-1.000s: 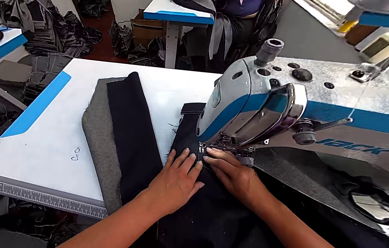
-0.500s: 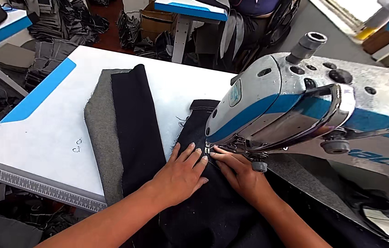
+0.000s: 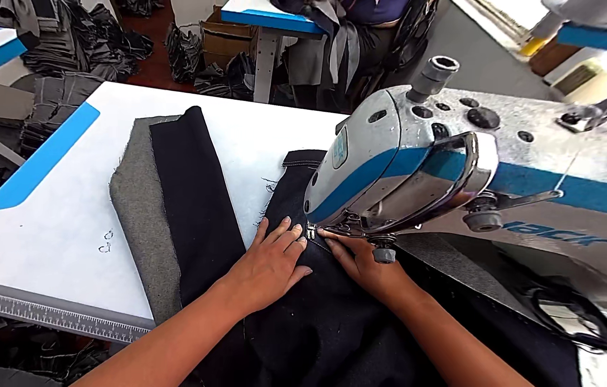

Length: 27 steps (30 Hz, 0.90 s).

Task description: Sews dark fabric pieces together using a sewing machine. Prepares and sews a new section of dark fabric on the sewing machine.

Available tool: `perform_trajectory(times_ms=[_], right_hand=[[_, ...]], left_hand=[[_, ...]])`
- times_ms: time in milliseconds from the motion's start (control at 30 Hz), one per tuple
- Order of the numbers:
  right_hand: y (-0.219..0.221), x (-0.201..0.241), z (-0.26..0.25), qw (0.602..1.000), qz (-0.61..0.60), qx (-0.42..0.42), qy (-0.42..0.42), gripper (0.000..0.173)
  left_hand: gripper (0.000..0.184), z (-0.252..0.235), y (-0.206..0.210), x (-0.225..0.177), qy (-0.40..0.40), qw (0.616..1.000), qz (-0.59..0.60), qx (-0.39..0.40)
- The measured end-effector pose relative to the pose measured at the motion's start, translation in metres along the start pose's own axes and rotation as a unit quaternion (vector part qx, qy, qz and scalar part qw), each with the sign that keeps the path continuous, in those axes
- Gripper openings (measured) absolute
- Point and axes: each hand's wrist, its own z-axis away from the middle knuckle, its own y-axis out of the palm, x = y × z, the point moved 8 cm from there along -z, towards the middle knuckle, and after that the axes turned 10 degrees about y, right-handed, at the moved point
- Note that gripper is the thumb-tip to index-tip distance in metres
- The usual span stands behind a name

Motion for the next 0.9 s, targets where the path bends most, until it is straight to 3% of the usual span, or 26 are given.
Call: perform_trajectory(times_ms=[467,533,633,700,800,900], right_hand=[[0.002,0.0,-0.002,1.0,0.028,-0.004,0.004,0.022],[0.001,0.002,-0.003,1.0,0.024,0.009,-0.001,0.021],[-0.011,0.007,-0.008,0.995,0.023,0.083,-0.041,0.021],[-0.027,0.013,-0.01,0.984,0.05,0.137,-0.102,0.021],[-0.05,0.005,0.004,0.96,0.107,0.129,-0.225,0.03],[-0.047,-0.008,0.04,0.964,0.123,0.138,-0.192,0.041]], left_hand=[[0.046,-0.003,-0.001,0.005,0.003,1.0,-0.001,-0.012],[0.047,-0.004,-0.005,-0.002,-0.048,0.997,0.025,0.051],[0.056,-0.002,-0.007,-0.048,-0.123,0.964,0.079,0.222],[0.068,0.008,0.002,-0.082,-0.131,0.953,0.095,0.254],[0.072,0.039,0.013,-0.078,-0.064,0.988,0.019,0.141],[0.054,0.06,-0.004,-0.016,0.04,0.989,0.023,0.138]])
